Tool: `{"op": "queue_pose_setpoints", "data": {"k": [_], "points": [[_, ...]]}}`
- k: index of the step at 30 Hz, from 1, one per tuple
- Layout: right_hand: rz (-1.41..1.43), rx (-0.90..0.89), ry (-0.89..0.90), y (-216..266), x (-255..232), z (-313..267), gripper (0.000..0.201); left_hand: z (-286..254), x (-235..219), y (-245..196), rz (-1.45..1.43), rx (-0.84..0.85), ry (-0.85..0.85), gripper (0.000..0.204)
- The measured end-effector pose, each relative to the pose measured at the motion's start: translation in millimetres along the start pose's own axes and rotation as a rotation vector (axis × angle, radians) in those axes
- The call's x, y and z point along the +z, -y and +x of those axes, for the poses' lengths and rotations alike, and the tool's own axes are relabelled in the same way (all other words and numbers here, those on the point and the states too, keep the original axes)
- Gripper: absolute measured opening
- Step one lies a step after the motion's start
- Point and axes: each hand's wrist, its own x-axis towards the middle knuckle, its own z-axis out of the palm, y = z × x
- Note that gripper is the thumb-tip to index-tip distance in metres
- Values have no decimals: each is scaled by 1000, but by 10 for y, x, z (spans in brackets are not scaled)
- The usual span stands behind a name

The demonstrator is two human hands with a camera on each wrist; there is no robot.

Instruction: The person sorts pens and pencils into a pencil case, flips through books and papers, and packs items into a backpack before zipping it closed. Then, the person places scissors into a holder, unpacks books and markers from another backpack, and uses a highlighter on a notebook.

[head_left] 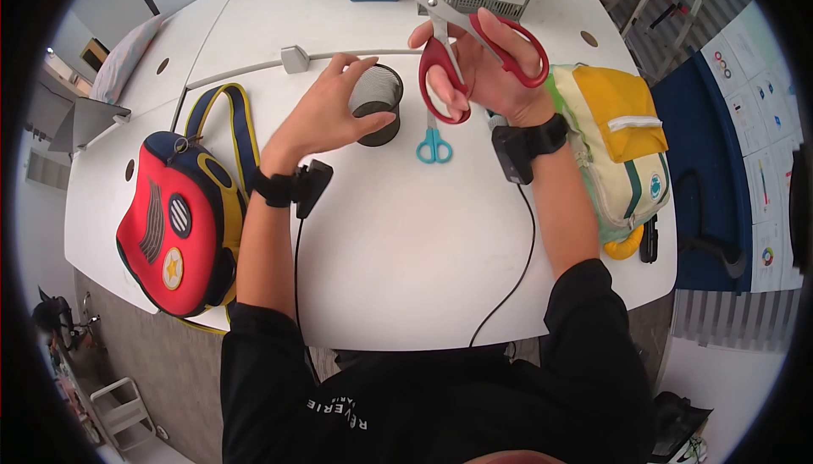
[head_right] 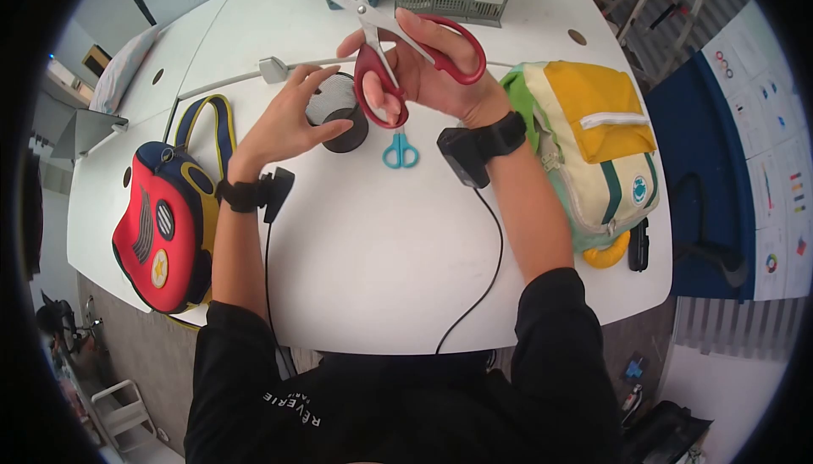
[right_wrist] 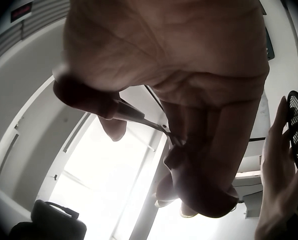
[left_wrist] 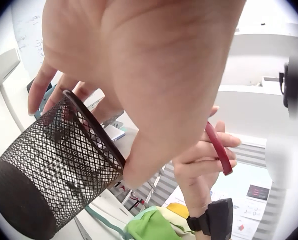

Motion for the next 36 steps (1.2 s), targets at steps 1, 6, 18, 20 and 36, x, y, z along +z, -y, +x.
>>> {"op": "queue_pose_setpoints", "data": {"k": [1,6,18,20,36], "points": [[-32,-13,-7,17,-4,-13,68,-32,-36,16,3,-9,11,89],[-459,-57,-292,143,144,-14,40,-90,-197,89,-183,197,130,95],[-859,-37,-490,-9,4,34,39,-62,-83,-242,-3,217,100,97],[-929,-68,-491,-71,-70,47,40,-51,-81,-280,110,170,-108,101],[-959,-190,-433,-47,37,23,39,9,-46,-366,-3,518,-506,111]]}}
